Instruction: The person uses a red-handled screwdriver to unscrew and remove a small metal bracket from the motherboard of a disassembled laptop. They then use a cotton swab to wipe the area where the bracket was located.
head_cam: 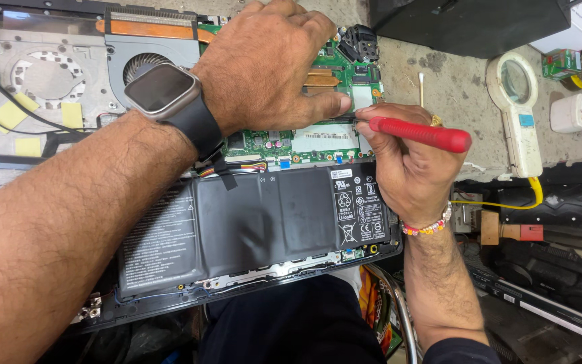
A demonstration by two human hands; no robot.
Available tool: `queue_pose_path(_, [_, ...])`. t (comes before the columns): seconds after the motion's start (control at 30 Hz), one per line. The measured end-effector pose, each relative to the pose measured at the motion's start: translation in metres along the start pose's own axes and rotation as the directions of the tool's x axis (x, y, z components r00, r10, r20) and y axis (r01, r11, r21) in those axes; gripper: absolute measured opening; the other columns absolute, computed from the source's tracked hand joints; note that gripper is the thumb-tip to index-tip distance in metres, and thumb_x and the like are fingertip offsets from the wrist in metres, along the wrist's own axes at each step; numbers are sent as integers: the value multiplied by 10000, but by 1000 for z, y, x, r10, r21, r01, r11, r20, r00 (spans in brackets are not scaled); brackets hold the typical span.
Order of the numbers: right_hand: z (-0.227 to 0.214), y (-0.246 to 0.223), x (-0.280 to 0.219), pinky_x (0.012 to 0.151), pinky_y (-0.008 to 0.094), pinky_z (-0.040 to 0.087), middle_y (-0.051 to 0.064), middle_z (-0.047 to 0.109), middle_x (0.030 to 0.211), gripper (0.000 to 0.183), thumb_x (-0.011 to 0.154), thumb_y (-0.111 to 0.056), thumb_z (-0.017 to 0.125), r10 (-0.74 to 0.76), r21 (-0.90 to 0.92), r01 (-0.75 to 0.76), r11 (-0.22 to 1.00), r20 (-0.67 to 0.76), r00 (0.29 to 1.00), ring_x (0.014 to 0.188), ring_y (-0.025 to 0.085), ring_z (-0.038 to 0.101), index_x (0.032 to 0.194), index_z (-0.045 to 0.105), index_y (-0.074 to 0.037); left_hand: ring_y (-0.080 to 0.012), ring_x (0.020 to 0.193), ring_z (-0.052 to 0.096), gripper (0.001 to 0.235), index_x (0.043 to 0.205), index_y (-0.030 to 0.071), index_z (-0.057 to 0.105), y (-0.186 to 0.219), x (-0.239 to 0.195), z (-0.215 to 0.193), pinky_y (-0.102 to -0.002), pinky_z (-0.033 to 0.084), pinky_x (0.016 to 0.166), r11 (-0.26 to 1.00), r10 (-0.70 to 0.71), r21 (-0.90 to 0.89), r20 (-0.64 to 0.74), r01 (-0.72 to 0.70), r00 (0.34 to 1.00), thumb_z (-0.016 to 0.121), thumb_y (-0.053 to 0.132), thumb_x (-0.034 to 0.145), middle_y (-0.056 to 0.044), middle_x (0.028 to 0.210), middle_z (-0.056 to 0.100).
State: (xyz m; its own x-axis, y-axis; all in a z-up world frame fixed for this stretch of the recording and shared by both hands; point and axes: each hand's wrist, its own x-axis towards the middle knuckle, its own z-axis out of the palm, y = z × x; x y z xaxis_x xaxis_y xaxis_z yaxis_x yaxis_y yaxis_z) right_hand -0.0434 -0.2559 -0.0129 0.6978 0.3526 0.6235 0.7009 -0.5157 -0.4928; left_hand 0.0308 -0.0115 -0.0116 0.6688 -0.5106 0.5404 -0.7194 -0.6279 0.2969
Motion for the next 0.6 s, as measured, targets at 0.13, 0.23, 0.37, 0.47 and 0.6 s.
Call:
queue_pose_path(0.13, [1, 5, 0, 843, 241, 597, 113, 743, 1073, 99, 1097, -47, 754, 28, 65, -29, 997, 16, 999, 969, 150, 725, 1133, 690, 18, -432, 1015, 644, 732, 1133, -84, 678, 2, 1, -1, -551, 501, 851, 1000, -28, 0, 19, 28, 999, 786, 590, 871, -255, 978, 725])
queue_pose_path(0.23, [-1, 6, 0, 799, 236, 602, 99, 762, 1032, 106, 1076, -57, 769, 55, 31, -56, 998, 22, 998, 911, 138, 743, 1132, 707, 8, -422, 1018, 645, 719, 1109, -77, 678, 3, 2, 0, -545, 505, 855, 998, -65, 15, 63, 64, 996, 780, 593, 870, -251, 948, 724])
queue_pose_path(0.37, [-2, 3, -1, 779, 227, 596, 97, 779, 1020, 111, 1074, -71, 779, 80, -13, -80, 997, 10, 997, 890, 135, 759, 1087, 711, 16, -420, 991, 652, 716, 1091, -81, 683, 2, 2, 1, -542, 505, 832, 999, -33, 21, 13, 32, 999, 788, 586, 854, -248, 933, 724])
queue_pose_path(0.47, [0, 3, 1, 812, 230, 608, 103, 774, 1032, 114, 1089, -70, 781, 67, 19, -67, 998, -3, 998, 928, 139, 763, 1078, 710, 19, -416, 991, 655, 727, 1101, -83, 683, 1, 1, 1, -541, 505, 844, 1000, -7, 27, -10, 8, 1000, 793, 592, 855, -249, 949, 725])
queue_pose_path(0.6, [0, 4, 0, 798, 228, 591, 108, 770, 1034, 95, 1079, -45, 783, 69, 9, -69, 998, 10, 998, 914, 136, 742, 1127, 725, 12, -407, 1025, 655, 706, 1113, -72, 685, 0, -1, 3, -538, 504, 883, 1000, -26, 13, 10, 26, 1000, 792, 586, 879, -239, 994, 730])
